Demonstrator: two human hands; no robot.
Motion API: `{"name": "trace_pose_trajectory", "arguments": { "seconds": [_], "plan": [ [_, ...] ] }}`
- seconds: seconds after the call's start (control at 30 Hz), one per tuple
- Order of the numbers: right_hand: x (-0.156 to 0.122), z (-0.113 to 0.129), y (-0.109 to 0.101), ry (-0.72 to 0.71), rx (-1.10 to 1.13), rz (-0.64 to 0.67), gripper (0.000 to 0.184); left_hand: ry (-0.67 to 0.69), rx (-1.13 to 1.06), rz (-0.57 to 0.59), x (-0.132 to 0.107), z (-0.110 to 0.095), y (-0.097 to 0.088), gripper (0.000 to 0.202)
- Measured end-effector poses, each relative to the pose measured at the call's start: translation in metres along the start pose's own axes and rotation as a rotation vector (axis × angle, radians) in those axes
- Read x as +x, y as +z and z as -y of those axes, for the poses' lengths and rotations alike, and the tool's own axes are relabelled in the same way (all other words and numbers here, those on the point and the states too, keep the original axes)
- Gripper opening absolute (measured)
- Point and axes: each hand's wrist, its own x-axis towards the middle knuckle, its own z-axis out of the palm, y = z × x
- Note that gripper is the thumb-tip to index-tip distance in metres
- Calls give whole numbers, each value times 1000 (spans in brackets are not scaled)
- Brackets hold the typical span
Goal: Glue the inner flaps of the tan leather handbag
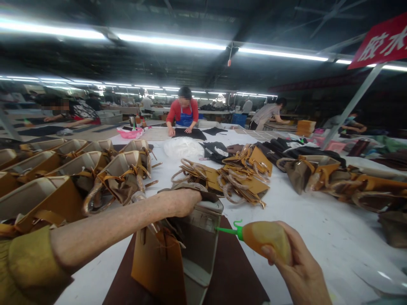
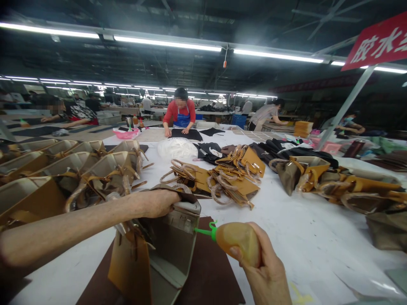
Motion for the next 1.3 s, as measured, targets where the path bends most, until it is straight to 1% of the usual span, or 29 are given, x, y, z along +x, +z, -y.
{"name": "trace_pose_trajectory", "arguments": {
  "seconds": [0.1,0.23,0.27,0.3,0.37,0.5,0.57,0.7,0.77,0.87,0.93,1.0,1.07,1.13,1.23,1.3],
  "plan": [
    [-5,-8,-2,-19,-35,-4,52,-21,20,-8,2,2,3,56],
    [-12,-8,-3,-5,-38,54,50,-64,59,28,4,0,5,35],
    [-14,-8,-3,3,-45,44,50,-70,62,30,4,0,5,32],
    [-16,-8,-2,11,-56,25,49,-76,63,31,3,-1,5,32],
    [-20,-10,-1,20,-72,6,49,-59,55,22,3,-2,5,38],
    [-24,-21,-1,-11,-81,53,49,0,23,-15,1,0,5,57],
    [-26,-25,-1,-2,-93,47,49,5,16,-10,2,1,6,59],
    [-34,-25,2,61,-70,57,51,13,37,1,2,-1,5,56],
    [-40,-24,6,92,-44,35,52,-4,37,18,2,-2,5,52],
    [-49,-27,12,117,-18,10,52,-46,66,36,2,-1,6,36],
    [-54,-34,14,118,-33,31,52,-64,96,37,1,-1,9,28],
    [-57,-43,14,124,-76,89,53,-76,105,43,-2,-2,10,25],
    [-59,-52,13,114,-118,149,54,-73,115,42,-6,-7,9,24],
    [-59,-57,14,86,-130,168,53,-63,138,63,-10,-17,3,25],
    [-58,-56,16,55,-116,122,49,-95,184,157,-15,-35,-12,21],
    [-55,-52,19,59,-104,99,50,-131,189,186,-17,-44,-22,21]
  ]
}}
